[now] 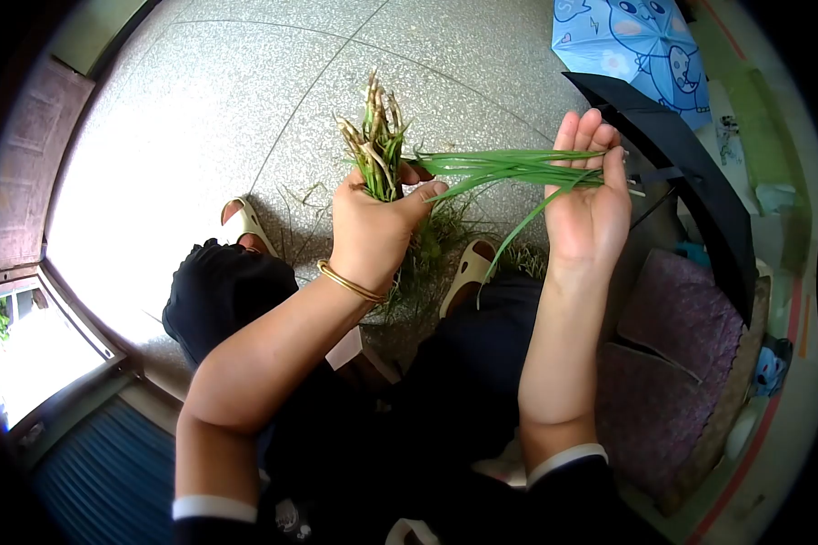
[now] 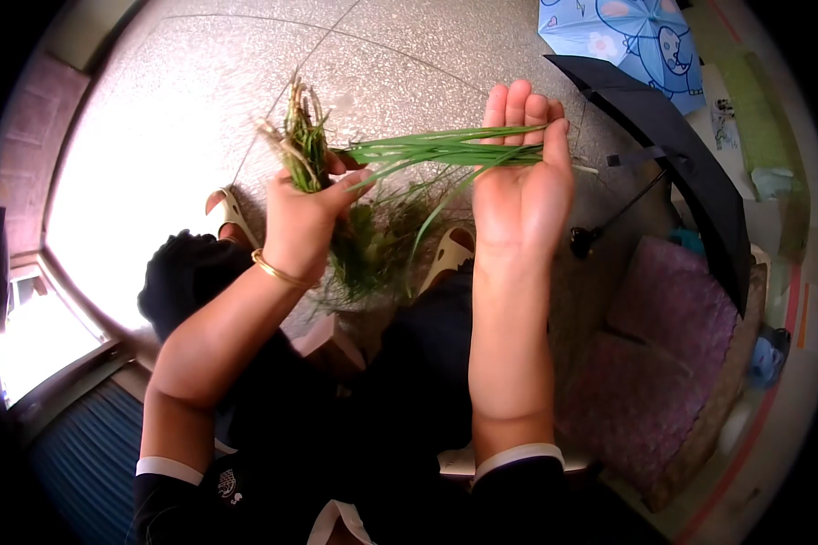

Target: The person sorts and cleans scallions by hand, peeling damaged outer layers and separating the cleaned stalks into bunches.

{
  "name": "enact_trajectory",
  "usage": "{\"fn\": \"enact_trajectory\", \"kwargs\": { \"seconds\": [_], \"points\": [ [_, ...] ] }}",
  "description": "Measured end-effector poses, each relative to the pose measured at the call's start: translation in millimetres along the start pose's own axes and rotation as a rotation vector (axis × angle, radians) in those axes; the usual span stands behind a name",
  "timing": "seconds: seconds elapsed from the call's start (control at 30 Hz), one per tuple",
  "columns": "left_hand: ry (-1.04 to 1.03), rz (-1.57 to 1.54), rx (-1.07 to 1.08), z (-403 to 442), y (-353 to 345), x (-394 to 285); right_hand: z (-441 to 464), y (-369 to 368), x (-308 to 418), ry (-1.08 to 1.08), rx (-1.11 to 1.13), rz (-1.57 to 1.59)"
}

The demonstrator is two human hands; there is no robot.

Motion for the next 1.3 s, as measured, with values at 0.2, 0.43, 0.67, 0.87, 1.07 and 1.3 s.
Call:
{"fn": "enact_trajectory", "kwargs": {
  "seconds": [0.2, 0.43, 0.67, 0.87, 1.07, 1.3],
  "points": [
    [-0.04, 0.043, 0.031, -3, -4, -12, 0, 0, -1, 0.033, -0.034, -0.05],
    [-0.142, 0.099, 0.077, -3, -4, -14, -2, 3, -1, 0.02, 0.006, -0.05],
    [-0.107, 0.175, 0.157, 1, -3, -5, -3, 4, -1, 0.017, -0.004, -0.049],
    [0.027, 0.228, 0.23, 0, -3, 0, -6, -4, 1, -0.012, -0.026, -0.032],
    [0.076, 0.215, 0.233, -5, -2, -6, -3, 7, 14, -0.136, 0.152, 0.053],
    [0.059, 0.344, 0.242, -13, -1, -21, -5, 1, 22, -0.16, 0.166, 0.139]
  ]
}}
Point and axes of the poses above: each hand's wrist, its own z-axis towards the middle knuckle, its own y-axis out of the back of the hand, x = y × z, the point moved 2 cm from there along z, towards the middle knuckle, and after that the axes turned 13 degrees about -z, right-handed, at the moved point
